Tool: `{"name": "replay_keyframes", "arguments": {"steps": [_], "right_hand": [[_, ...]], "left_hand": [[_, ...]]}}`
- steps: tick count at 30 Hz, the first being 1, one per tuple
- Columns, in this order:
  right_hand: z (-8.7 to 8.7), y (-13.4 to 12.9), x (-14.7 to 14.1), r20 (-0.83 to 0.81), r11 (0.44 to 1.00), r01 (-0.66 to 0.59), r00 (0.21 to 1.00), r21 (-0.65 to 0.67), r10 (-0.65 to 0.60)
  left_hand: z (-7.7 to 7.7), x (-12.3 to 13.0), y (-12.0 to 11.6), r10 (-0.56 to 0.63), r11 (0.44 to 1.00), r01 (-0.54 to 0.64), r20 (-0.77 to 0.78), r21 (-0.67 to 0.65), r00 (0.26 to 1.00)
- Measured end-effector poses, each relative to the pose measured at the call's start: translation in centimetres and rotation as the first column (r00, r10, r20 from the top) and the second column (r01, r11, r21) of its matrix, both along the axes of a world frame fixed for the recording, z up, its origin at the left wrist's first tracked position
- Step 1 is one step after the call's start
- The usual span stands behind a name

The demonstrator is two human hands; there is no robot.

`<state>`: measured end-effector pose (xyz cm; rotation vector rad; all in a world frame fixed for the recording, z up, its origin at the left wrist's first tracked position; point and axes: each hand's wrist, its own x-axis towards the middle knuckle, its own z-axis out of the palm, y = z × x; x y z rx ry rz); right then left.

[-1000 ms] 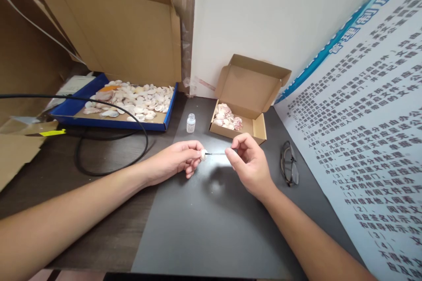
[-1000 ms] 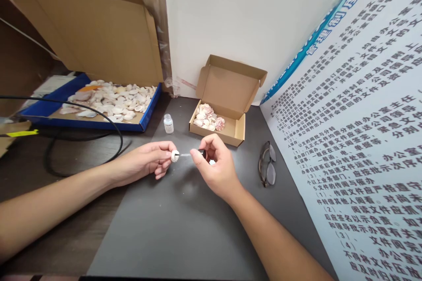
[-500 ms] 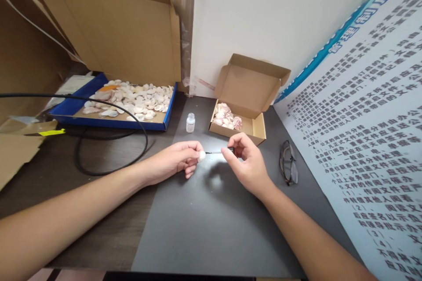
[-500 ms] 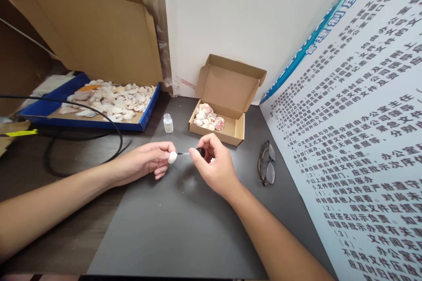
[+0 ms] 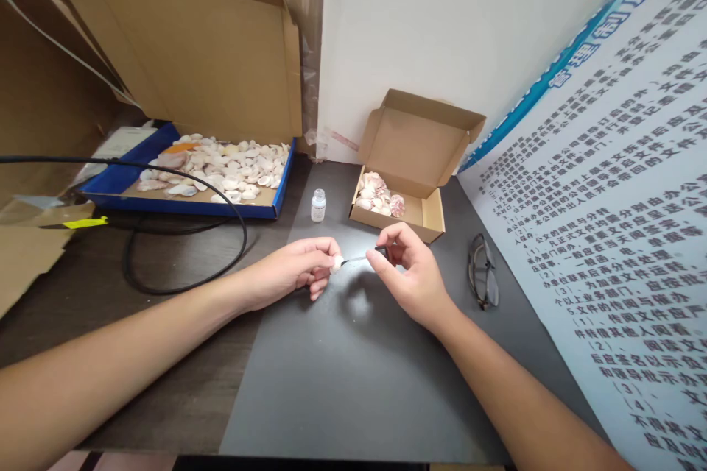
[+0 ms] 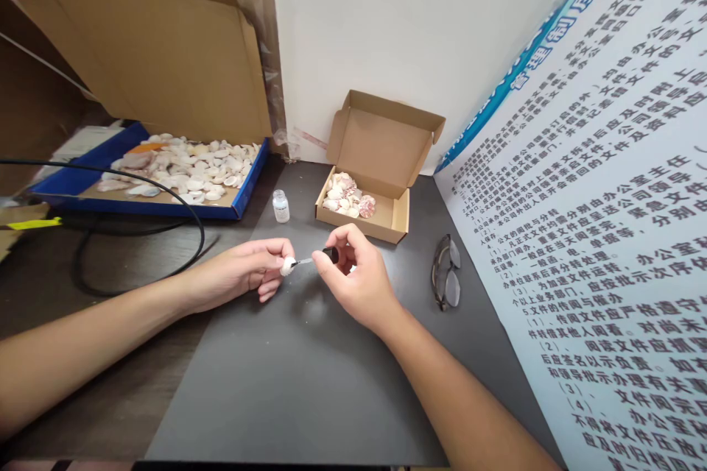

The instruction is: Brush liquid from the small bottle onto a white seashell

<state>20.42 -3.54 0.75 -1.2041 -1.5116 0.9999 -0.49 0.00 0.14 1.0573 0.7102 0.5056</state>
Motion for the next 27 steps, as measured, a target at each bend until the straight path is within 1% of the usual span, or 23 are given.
{"name": "replay_keyframes", "arguments": {"steps": [2,5,6,10,12,14,16,18,19,22,23,27], "right_hand": [[0.06,0.01,0.01,0.004,1.0,0.012,1.0,0.007,-0.012],[0.11,0.06,0.0,-0.099,1.0,-0.012,0.995,-0.022,0.01],[0.12,0.06,-0.01,-0.1,1.0,-0.013,0.995,-0.026,0.01],[0.19,0.04,-0.06,0.022,0.999,0.03,0.999,0.018,-0.031],[0.22,0.04,-0.08,-0.024,1.0,0.018,1.0,0.016,-0.018],[0.23,0.05,-0.11,-0.092,1.0,-0.01,0.996,-0.015,0.009],[0.21,0.06,-0.15,-0.059,1.0,-0.006,0.998,-0.018,0.004],[0.18,0.05,-0.16,0.014,1.0,0.023,1.0,0.01,-0.023],[0.16,0.04,-0.15,0.021,0.999,0.031,0.999,0.02,-0.031],[0.13,0.0,-0.12,-0.067,1.0,0.008,0.998,-0.007,-0.009],[0.13,-0.02,-0.13,-0.072,1.0,0.006,0.997,-0.014,-0.007],[0.24,-0.09,-0.19,0.043,0.999,0.042,0.998,0.03,-0.043]], "left_hand": [[0.01,0.03,0.01,-0.002,1.0,0.002,-0.005,0.009,1.0],[0.01,0.07,0.01,-0.006,1.0,0.006,-0.012,0.016,1.0],[0.0,0.08,0.01,-0.005,1.0,0.005,-0.014,0.018,1.0],[0.03,0.08,-0.03,-0.001,1.0,0.001,-0.016,0.024,1.0],[0.06,0.09,-0.05,-0.004,1.0,0.005,-0.018,0.029,1.0],[0.11,0.11,-0.07,-0.009,0.999,0.01,-0.02,0.031,1.0],[0.16,0.15,-0.1,-0.008,0.999,0.009,-0.026,0.031,1.0],[0.2,0.18,-0.12,-0.001,0.999,0.002,-0.034,0.034,0.999],[0.21,0.19,-0.13,0.002,0.999,-0.001,-0.038,0.039,0.999],[0.22,0.19,-0.13,0.001,0.999,0.001,-0.046,0.049,0.999],[0.21,0.19,-0.13,0.001,0.999,0.001,-0.046,0.049,0.999],[0.17,0.18,-0.08,0.004,0.999,-0.002,-0.04,0.041,0.999]]}}
